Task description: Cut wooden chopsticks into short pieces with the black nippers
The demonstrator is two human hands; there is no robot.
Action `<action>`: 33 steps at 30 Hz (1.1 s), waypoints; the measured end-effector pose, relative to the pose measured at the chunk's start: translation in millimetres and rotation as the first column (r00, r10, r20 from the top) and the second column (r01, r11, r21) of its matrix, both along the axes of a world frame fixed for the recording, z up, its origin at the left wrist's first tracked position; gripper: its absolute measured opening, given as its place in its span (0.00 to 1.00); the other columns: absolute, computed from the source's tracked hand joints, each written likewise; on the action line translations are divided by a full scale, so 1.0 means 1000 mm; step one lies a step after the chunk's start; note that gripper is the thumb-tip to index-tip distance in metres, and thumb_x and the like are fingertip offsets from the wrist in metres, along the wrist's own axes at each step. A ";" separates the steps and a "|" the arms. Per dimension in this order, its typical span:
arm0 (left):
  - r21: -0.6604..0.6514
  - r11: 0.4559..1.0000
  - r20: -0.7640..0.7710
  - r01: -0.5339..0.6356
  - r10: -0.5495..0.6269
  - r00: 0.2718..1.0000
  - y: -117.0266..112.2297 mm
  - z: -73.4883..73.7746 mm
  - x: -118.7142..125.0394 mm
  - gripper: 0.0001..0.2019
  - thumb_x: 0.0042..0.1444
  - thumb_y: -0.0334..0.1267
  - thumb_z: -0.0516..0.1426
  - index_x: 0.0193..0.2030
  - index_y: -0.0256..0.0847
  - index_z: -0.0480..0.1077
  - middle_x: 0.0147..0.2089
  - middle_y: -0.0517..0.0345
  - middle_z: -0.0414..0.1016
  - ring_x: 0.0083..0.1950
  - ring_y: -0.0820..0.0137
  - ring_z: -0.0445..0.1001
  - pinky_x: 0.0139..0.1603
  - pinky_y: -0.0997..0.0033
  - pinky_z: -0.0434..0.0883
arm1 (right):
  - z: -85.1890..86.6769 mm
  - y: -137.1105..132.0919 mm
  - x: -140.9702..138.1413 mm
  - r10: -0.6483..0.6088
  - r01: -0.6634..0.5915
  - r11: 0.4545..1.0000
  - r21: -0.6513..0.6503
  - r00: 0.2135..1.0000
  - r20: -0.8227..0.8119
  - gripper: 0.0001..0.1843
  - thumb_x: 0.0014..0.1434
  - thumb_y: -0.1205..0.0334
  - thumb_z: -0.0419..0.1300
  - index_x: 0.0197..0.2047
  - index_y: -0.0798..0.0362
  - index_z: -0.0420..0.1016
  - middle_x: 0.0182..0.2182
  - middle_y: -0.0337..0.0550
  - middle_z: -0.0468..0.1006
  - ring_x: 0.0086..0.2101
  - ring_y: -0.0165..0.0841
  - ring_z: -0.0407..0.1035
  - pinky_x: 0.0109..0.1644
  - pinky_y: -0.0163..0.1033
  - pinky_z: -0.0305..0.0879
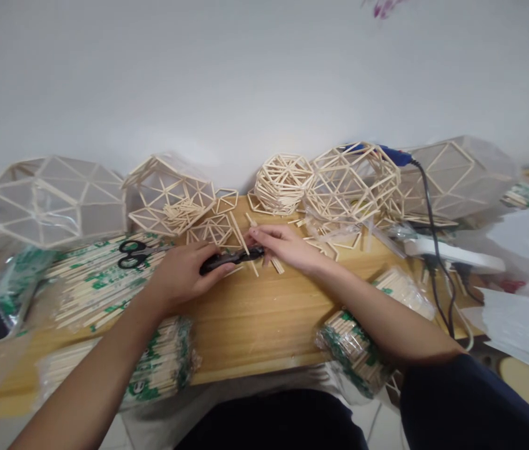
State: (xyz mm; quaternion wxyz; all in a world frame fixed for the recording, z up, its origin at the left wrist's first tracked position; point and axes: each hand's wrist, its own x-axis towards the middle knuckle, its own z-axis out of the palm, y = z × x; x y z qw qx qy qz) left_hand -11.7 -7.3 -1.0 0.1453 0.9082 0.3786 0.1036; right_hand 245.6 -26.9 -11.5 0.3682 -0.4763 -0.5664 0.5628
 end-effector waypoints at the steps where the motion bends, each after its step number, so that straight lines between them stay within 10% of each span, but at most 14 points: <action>1: 0.017 1.000 -0.023 0.008 -0.008 1.000 -0.001 0.000 0.001 0.23 0.69 0.58 0.53 0.45 0.41 0.77 0.40 0.52 0.80 0.39 0.61 0.77 0.39 0.65 0.64 | 0.002 -0.001 0.000 0.073 -0.083 0.993 -0.087 0.991 -0.116 0.19 0.68 0.46 0.61 0.45 0.54 0.83 0.43 0.48 0.84 0.40 0.38 0.78 0.36 0.38 0.75; 7: 0.047 0.998 -0.068 0.035 -0.032 0.997 -0.003 -0.004 0.003 0.23 0.69 0.59 0.52 0.45 0.40 0.76 0.41 0.50 0.79 0.39 0.60 0.77 0.38 0.64 0.65 | 0.010 -0.006 0.001 0.112 -0.210 0.946 -0.248 0.927 -0.359 0.19 0.56 0.47 0.74 0.39 0.55 0.82 0.36 0.43 0.84 0.34 0.34 0.80 0.39 0.38 0.79; 33: 0.021 0.999 -0.169 -0.041 0.044 0.985 -0.011 -0.007 0.013 0.25 0.70 0.58 0.49 0.40 0.39 0.76 0.39 0.48 0.78 0.40 0.59 0.77 0.39 0.64 0.67 | 0.006 -0.006 -0.006 -0.036 -0.124 0.926 -0.356 0.911 -0.412 0.13 0.58 0.56 0.73 0.34 0.56 0.78 0.30 0.42 0.83 0.30 0.33 0.81 0.39 0.37 0.81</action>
